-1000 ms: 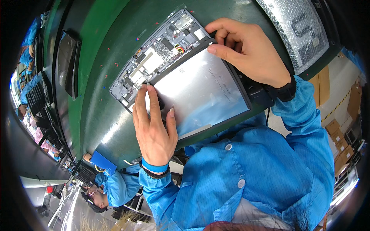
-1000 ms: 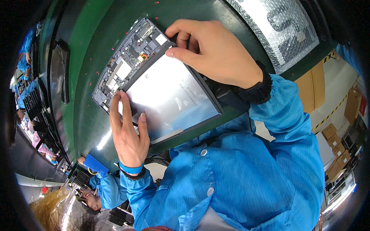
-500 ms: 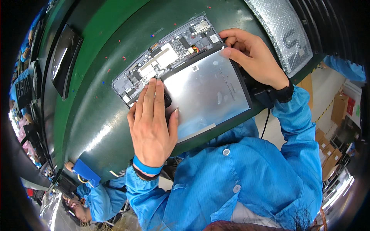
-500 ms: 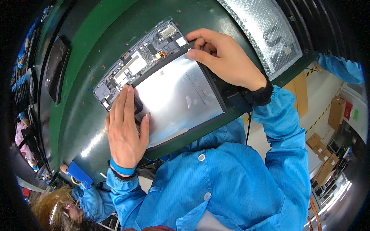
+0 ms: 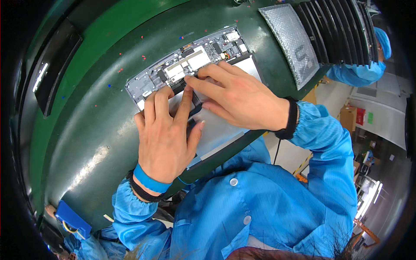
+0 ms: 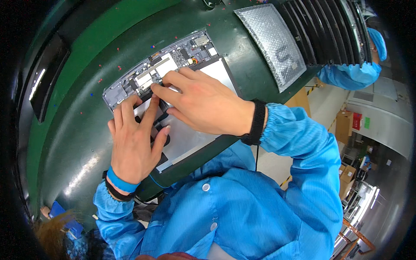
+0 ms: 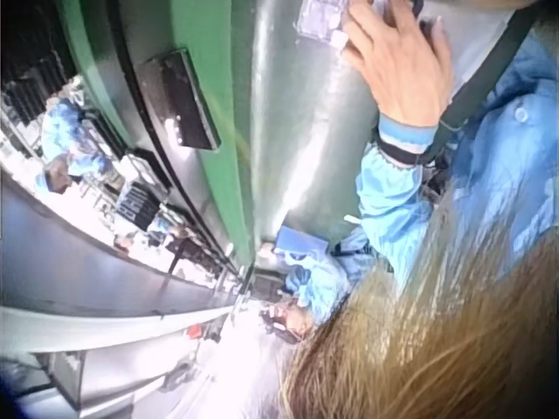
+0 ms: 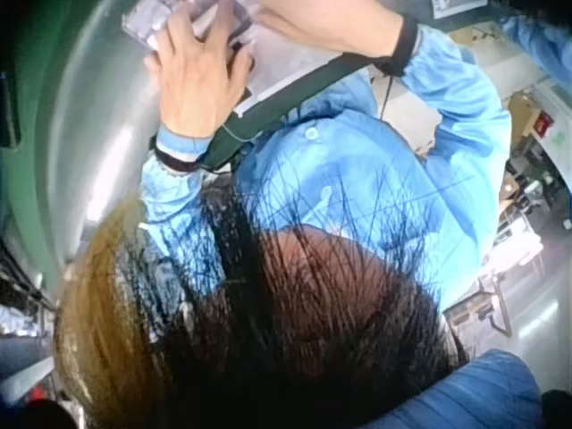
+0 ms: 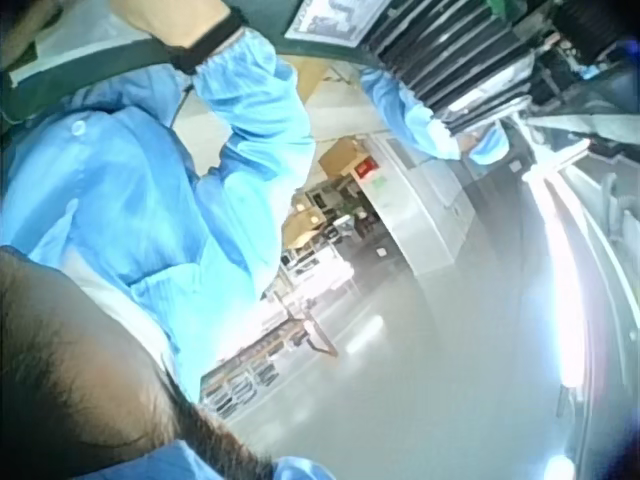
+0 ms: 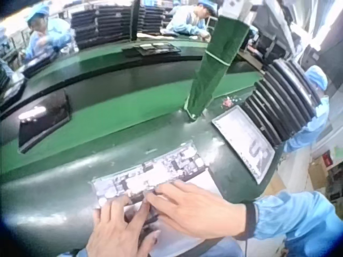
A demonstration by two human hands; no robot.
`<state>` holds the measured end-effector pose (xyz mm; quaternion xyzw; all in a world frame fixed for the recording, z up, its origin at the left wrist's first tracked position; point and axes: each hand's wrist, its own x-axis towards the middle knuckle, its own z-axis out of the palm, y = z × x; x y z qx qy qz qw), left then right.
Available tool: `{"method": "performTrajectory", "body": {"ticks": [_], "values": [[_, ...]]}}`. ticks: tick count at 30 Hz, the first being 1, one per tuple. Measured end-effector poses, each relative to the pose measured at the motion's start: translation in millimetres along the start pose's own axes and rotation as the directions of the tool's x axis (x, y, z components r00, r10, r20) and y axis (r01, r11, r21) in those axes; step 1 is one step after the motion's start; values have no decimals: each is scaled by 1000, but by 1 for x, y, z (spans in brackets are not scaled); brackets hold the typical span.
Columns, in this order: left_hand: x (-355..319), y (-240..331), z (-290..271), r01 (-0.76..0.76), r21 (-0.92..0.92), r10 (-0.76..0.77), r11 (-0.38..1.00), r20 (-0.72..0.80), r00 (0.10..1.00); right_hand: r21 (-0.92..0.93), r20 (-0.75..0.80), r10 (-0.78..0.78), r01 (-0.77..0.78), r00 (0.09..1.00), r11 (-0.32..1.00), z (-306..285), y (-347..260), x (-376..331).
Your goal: Assembling electronic components onto a flat screen panel and preparing it for packaging on a factory production line.
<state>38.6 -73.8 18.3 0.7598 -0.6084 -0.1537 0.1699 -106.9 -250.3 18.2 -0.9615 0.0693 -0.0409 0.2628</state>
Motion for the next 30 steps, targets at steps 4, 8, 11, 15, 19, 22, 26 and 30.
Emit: {"method": "performTrajectory", "body": {"ticks": [4,8,11,15,19,22,26,30], "values": [[1,-12,-1,-31,-73,32,997,15,999,-117,28,5,-2,1000,993,1,-7,3],[0,-26,-1,-81,-111,81,990,2,997,-181,39,51,-43,998,983,2,-17,7],[-3,-32,1,-112,-140,110,984,-19,994,-165,49,67,-58,997,985,2,-21,9],[-2,-34,3,-106,-179,106,978,-10,994,-214,61,77,-62,995,975,3,-23,11],[-3,-39,-1,-170,-187,172,968,-6,985,-308,43,65,-49,997,950,9,-22,9],[-7,-37,4,-201,-135,193,970,-67,979,-372,36,41,-24,999,928,10,-24,9],[-7,-35,7,-170,-128,165,977,-43,985,-408,52,34,-10,998,913,9,-26,10],[-7,-35,7,-168,-136,164,976,-42,986,-438,57,39,-10,998,899,11,-28,11]]}}
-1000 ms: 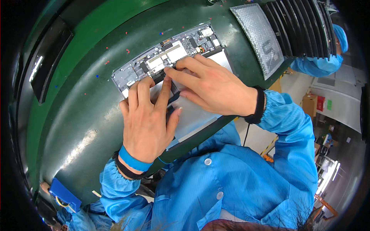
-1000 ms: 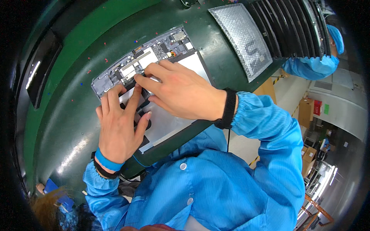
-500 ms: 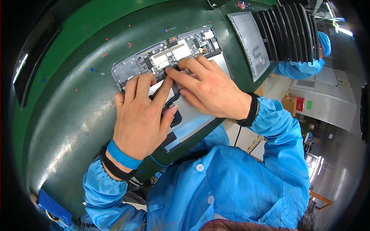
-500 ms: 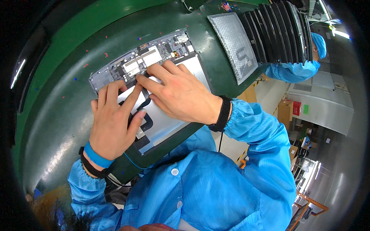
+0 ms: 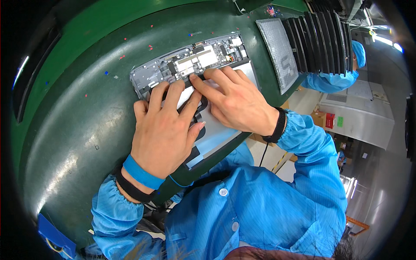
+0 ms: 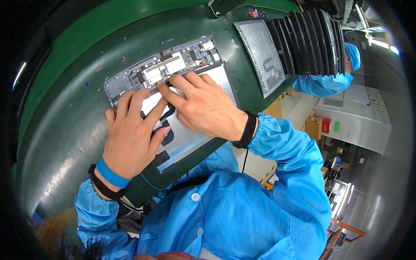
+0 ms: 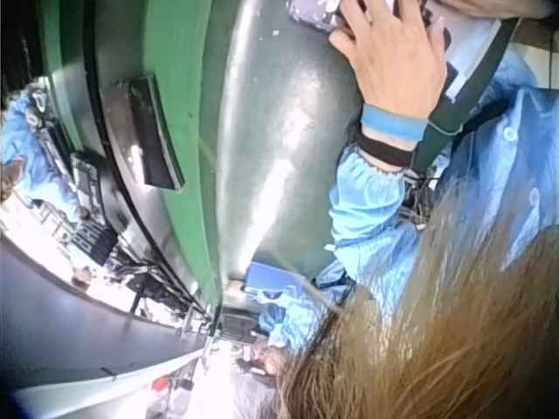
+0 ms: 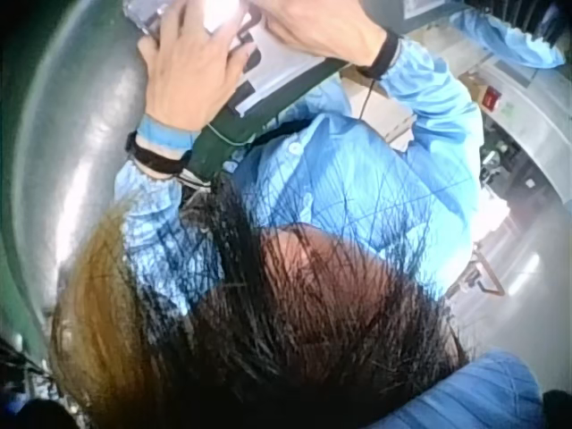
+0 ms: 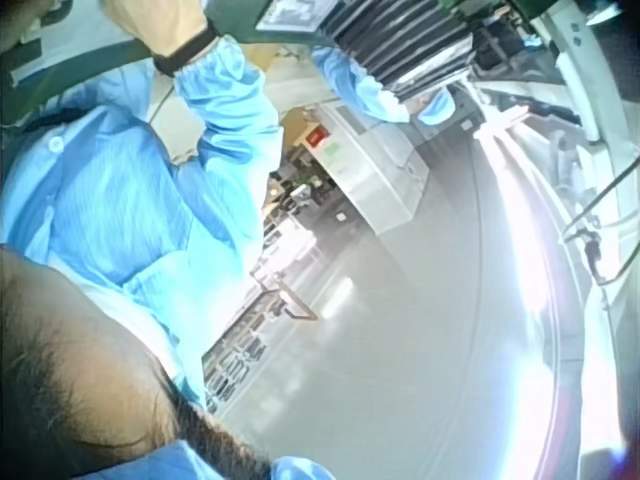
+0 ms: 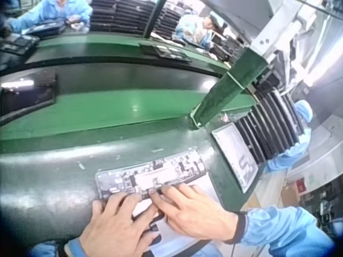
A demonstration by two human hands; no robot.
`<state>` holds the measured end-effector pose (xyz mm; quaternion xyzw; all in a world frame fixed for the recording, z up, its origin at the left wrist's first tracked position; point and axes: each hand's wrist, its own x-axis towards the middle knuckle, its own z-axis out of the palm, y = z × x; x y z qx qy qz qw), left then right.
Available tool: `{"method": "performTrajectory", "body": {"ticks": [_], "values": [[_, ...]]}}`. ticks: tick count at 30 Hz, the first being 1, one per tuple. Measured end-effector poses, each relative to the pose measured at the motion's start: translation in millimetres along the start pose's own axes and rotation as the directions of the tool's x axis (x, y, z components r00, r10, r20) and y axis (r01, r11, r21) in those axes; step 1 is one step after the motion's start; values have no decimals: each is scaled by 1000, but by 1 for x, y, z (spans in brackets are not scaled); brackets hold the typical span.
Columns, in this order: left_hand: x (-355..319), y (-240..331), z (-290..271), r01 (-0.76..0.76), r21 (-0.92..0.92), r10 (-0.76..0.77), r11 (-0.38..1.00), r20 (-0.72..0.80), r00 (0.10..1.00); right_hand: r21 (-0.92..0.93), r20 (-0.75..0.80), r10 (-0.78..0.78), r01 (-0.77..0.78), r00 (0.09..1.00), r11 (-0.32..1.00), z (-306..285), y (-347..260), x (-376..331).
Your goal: Assembling electronic components onto a flat screen panel and preparing it for packaging on a factory production line.
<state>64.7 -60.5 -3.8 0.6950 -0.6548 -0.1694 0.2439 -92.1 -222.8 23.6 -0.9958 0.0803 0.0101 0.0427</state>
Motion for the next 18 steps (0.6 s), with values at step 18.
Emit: {"method": "performTrajectory", "body": {"ticks": [18], "values": [[-4,-3,4,-29,13,29,999,-17,999,129,-2,5,-5,1000,992,-5,2,-3]]}}
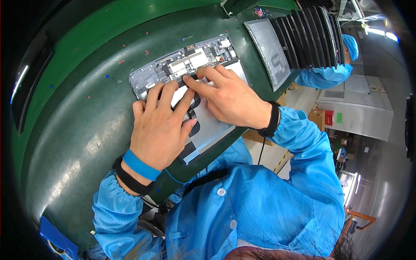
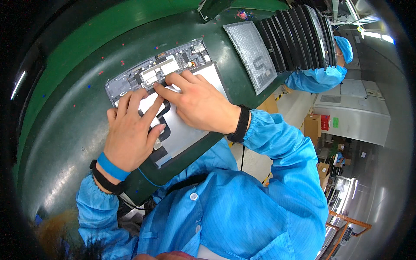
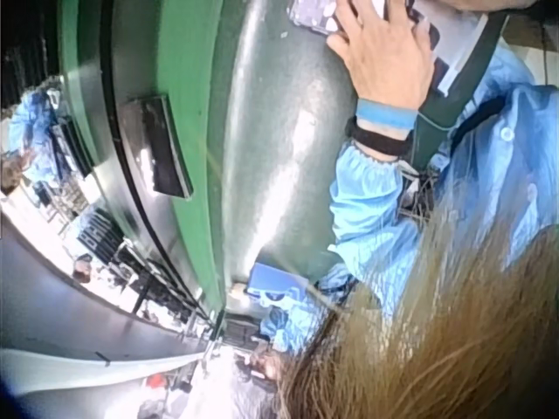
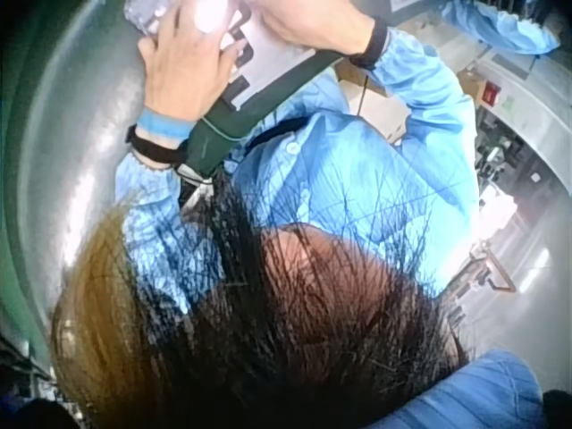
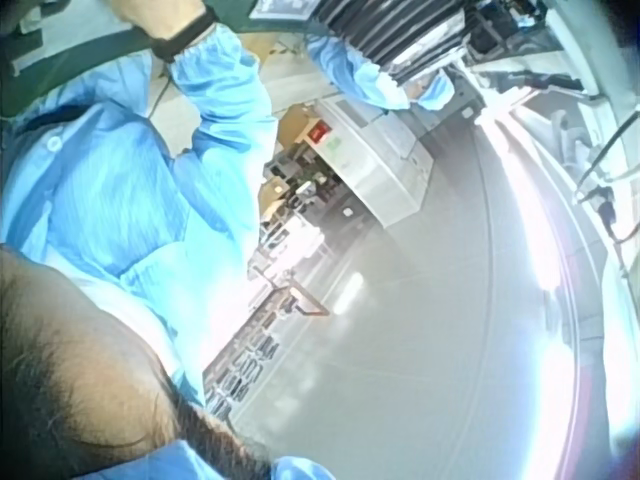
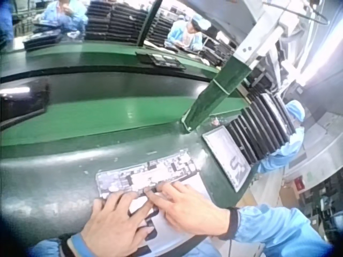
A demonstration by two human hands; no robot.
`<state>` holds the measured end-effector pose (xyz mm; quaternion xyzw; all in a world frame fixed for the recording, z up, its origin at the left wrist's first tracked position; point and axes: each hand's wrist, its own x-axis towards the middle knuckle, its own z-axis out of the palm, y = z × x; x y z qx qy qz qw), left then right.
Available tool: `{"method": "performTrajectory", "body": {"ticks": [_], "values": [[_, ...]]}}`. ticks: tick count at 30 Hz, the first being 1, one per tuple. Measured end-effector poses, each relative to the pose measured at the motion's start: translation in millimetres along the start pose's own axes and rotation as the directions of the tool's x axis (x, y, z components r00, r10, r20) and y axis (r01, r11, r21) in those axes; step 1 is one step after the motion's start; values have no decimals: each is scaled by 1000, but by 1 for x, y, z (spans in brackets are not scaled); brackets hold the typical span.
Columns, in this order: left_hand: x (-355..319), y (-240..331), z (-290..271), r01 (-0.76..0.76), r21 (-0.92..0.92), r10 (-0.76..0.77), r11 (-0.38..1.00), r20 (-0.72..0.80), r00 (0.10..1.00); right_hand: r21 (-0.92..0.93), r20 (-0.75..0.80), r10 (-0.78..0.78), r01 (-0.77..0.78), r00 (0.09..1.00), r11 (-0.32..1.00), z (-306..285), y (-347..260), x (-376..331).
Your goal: Assembling electronic components onto a flat screen panel and preparing it for packaging on a factory production line.
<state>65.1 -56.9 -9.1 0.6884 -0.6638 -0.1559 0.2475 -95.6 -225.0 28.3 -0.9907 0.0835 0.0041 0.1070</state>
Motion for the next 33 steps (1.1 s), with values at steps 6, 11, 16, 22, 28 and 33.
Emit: {"method": "performTrajectory", "body": {"ticks": [6,11,16,22,28,33], "values": [[0,-1,0,-11,8,11,1000,-2,1000,-74,-51,27,-30,998,997,5,-2,0],[-3,-2,1,-11,9,11,1000,-6,1000,26,-46,45,-44,998,999,2,0,4],[-4,-2,1,-13,-2,13,1000,-4,1000,37,-37,32,-31,999,999,6,2,4],[-5,-4,3,-27,5,27,1000,-13,1000,45,-51,27,-24,998,999,6,-2,0],[-5,-2,3,-34,10,34,999,-14,999,-15,-63,25,-26,998,1000,2,-7,0],[-4,-3,2,-54,77,56,996,-15,998,30,-83,10,-7,996,1000,6,0,-5]]}}
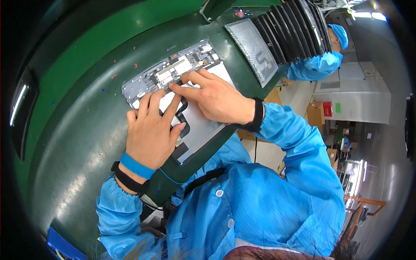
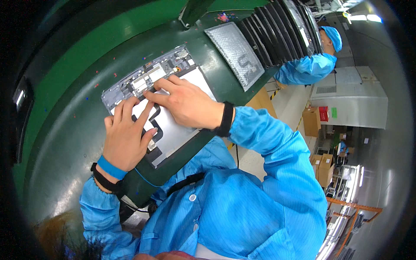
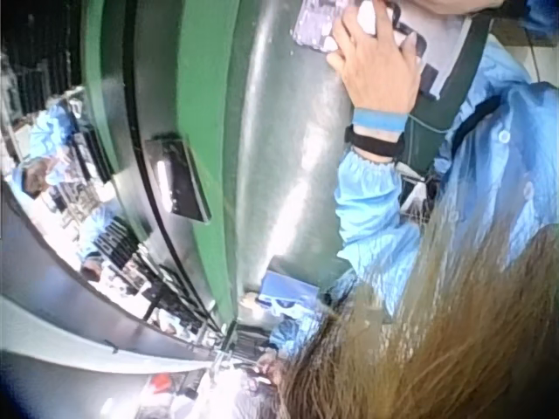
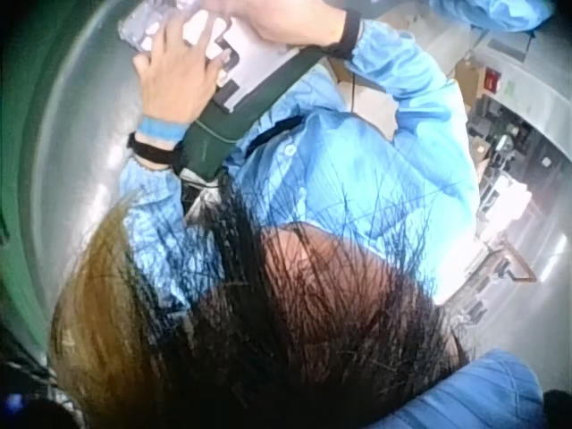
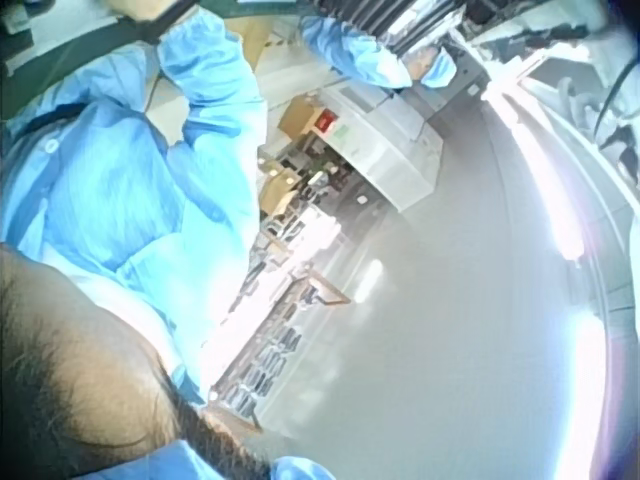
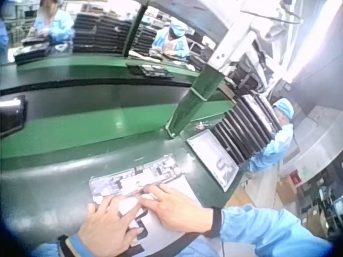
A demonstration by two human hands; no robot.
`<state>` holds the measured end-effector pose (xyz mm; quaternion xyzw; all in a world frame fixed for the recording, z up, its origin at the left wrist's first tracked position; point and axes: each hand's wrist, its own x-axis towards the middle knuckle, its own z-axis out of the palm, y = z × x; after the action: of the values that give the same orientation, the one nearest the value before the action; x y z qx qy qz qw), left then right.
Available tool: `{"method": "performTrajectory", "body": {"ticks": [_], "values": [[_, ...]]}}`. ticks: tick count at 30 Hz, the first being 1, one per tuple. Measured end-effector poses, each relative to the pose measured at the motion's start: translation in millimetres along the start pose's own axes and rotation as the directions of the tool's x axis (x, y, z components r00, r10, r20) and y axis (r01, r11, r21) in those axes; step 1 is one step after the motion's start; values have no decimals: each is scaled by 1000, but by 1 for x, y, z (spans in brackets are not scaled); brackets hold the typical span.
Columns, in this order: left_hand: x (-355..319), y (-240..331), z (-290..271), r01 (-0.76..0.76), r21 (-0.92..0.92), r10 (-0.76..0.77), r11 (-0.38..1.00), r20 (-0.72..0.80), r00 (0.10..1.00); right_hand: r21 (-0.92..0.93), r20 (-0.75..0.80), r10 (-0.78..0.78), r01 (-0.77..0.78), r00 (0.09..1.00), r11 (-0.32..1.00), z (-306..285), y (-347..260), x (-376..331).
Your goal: Assembling electronic components onto a flat screen panel and preparing it for packaging on a factory production line.
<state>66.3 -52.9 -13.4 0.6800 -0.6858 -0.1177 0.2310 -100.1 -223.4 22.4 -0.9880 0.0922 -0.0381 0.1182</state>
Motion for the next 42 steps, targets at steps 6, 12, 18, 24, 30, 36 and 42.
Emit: {"method": "performTrajectory", "body": {"ticks": [6,12,18,24,30,36,42], "values": [[0,3,-2,-8,48,8,999,-2,1000,553,89,482,-446,872,704,-36,45,-12],[2,7,-12,9,57,-12,998,56,998,777,415,472,-573,778,262,-31,65,-19],[-19,23,-29,202,-216,-228,955,-101,968,821,410,368,-513,835,250,-17,73,-14],[-68,36,-14,473,-620,-635,626,-53,771,852,371,407,-480,835,208,-9,84,-21],[-60,53,8,365,-931,-736,24,231,637,851,424,352,-500,835,161,-13,82,-18],[-57,36,6,345,-936,-770,-72,271,577,786,37,473,-318,880,531,-5,115,-63],[-32,41,3,340,-937,-805,-75,258,534,956,271,372,-292,888,1,12,104,-102]]}}
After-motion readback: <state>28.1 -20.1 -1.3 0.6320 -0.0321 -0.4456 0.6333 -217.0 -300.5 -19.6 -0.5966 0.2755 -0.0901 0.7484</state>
